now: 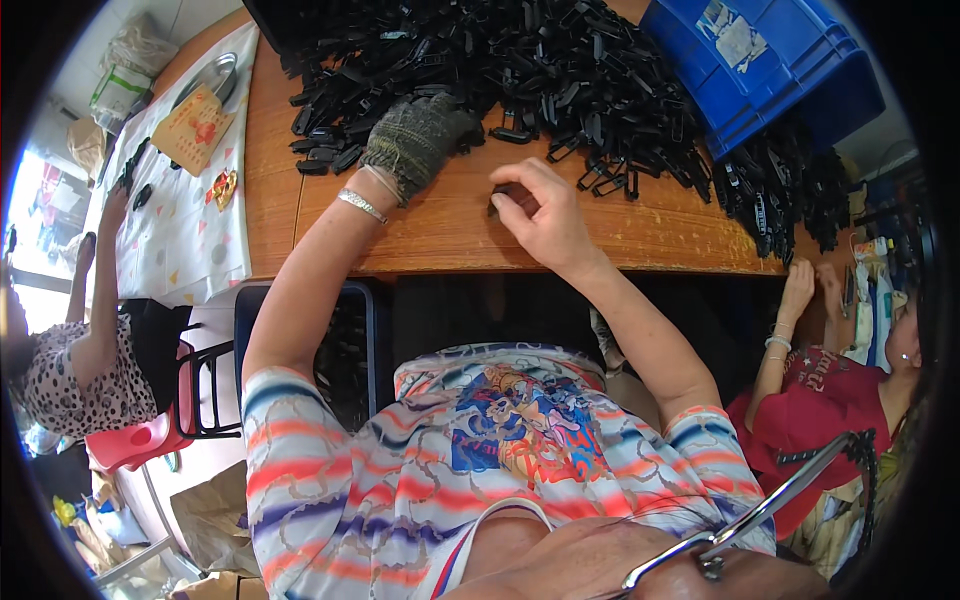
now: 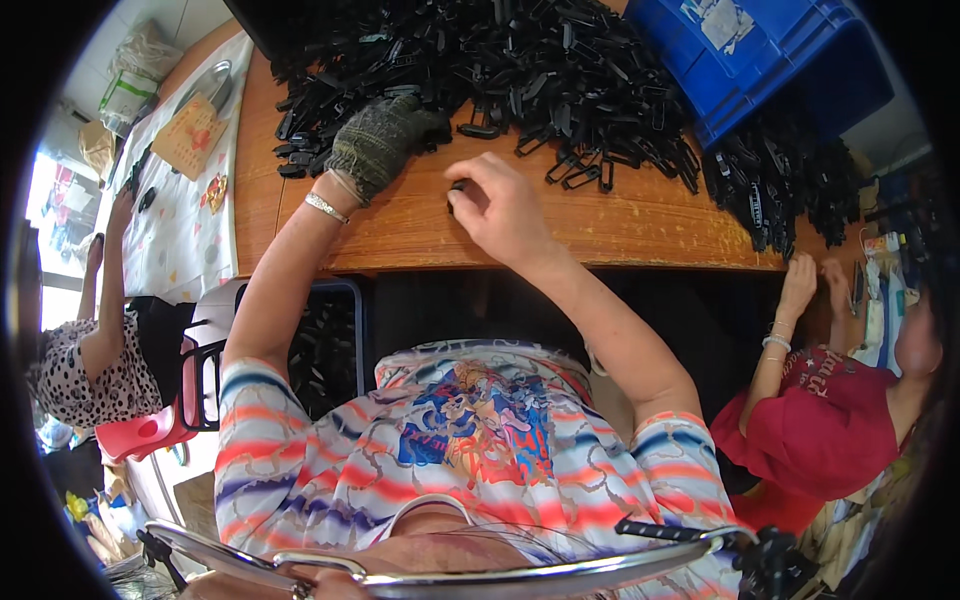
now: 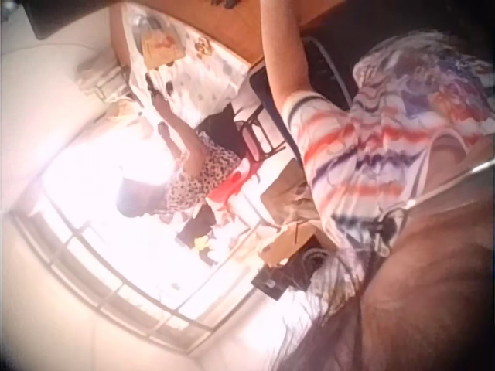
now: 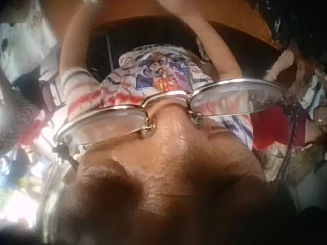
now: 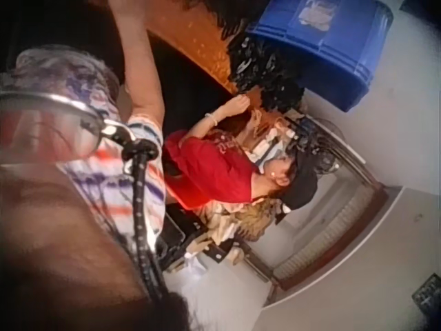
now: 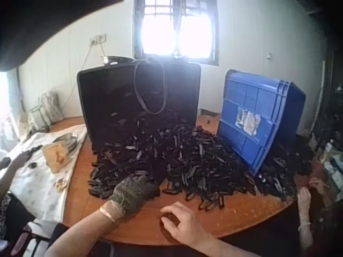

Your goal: The person assembles plastic components by picking up parts from the pile on the table and fitting them together by hand.

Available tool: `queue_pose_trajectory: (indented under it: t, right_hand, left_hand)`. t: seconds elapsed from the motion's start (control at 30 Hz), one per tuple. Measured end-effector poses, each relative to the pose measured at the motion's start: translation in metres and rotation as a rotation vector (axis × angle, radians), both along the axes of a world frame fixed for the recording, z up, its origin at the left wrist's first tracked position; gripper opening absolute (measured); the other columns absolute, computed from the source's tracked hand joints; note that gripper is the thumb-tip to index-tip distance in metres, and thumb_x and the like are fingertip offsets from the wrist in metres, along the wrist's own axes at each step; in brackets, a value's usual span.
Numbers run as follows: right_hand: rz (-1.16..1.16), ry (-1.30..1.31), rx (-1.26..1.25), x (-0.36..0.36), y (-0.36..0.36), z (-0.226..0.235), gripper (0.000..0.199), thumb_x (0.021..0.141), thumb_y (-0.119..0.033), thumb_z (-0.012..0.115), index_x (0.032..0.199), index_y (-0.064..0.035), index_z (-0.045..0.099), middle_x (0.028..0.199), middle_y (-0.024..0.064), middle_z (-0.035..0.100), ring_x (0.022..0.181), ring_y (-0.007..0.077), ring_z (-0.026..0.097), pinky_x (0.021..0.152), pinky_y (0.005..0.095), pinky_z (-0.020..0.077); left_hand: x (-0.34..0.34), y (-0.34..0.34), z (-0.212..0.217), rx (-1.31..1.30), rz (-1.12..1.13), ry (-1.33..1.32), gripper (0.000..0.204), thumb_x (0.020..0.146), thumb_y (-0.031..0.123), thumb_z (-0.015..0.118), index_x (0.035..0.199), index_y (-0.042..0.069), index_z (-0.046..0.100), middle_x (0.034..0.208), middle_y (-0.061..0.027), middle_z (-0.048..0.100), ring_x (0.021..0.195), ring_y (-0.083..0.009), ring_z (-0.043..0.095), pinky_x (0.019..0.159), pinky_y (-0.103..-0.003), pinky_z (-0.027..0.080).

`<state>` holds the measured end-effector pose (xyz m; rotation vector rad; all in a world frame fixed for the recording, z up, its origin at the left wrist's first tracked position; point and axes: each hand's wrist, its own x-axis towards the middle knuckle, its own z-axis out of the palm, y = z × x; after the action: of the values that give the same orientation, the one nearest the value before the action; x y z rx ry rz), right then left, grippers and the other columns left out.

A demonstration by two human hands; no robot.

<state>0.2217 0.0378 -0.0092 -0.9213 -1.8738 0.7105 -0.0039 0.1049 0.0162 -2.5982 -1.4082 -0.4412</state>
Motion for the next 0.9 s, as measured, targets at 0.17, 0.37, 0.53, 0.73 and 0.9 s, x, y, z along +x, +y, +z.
queue_pose_trajectory:
  t: [0.17, 0.37, 0.53, 0.73, 0.9]
  right_hand:
    - [-0.044, -0.339, 0.098, 0.022, -0.007, 0.007, 0.018, 0.084, -0.005, 0.077, 0.1, -0.0042, 0.068, 0.097, 0.0122, 0.068, 0.087, 0.0301, 0.068, 0.074, 0.0397, 0.0552]
    - [-0.078, -0.515, 0.188, 0.009, -0.006, 0.013, 0.022, 0.084, -0.005, 0.076, 0.105, -0.0034, 0.067, 0.105, 0.0119, 0.066, 0.095, 0.0342, 0.066, 0.08, 0.0437, 0.0549]
    - [-0.116, -0.192, 0.249, -0.014, 0.004, 0.017, 0.026, 0.085, 0.0, 0.074, 0.109, -0.0016, 0.067, 0.107, 0.0129, 0.065, 0.092, 0.0328, 0.067, 0.078, 0.0413, 0.0556]
    - [-0.081, 0.066, 0.032, -0.022, 0.016, -0.005, 0.024, 0.092, -0.003, 0.074, 0.114, 0.0013, 0.066, 0.108, 0.0111, 0.07, 0.088, 0.0223, 0.072, 0.076, 0.0324, 0.0572]
    - [-0.005, 0.462, -0.323, -0.03, 0.002, 0.004, 0.023, 0.097, -0.007, 0.072, 0.116, 0.0041, 0.065, 0.101, 0.0077, 0.074, 0.09, 0.0125, 0.071, 0.079, 0.0272, 0.0574]
  left_hand:
    - [-0.001, -0.01, 0.007, -0.04, 0.02, 0.039, 0.024, 0.093, 0.023, 0.069, 0.116, 0.023, 0.073, 0.123, -0.0091, 0.065, 0.106, -0.0321, 0.067, 0.092, -0.046, 0.053]
    - [-0.002, -0.037, -0.001, 0.042, -0.048, -0.203, 0.023, 0.089, 0.024, 0.075, 0.107, 0.009, 0.073, 0.1, -0.0119, 0.07, 0.093, -0.0352, 0.069, 0.082, -0.047, 0.056]
    - [0.005, -0.063, 0.008, -0.434, 0.018, -0.707, 0.026, 0.091, 0.022, 0.078, 0.108, 0.003, 0.074, 0.097, -0.0106, 0.073, 0.087, -0.021, 0.071, 0.08, -0.034, 0.058]
    - [0.014, -0.074, -0.006, -0.988, 0.056, -1.644, 0.027, 0.095, 0.017, 0.075, 0.117, 0.002, 0.072, 0.105, -0.0059, 0.073, 0.092, -0.0137, 0.069, 0.079, -0.027, 0.058]
    - [0.037, -0.091, -0.002, -0.812, 0.088, -1.623, 0.032, 0.099, 0.018, 0.07, 0.126, 0.001, 0.069, 0.107, -0.004, 0.072, 0.091, -0.01, 0.067, 0.078, -0.026, 0.057]
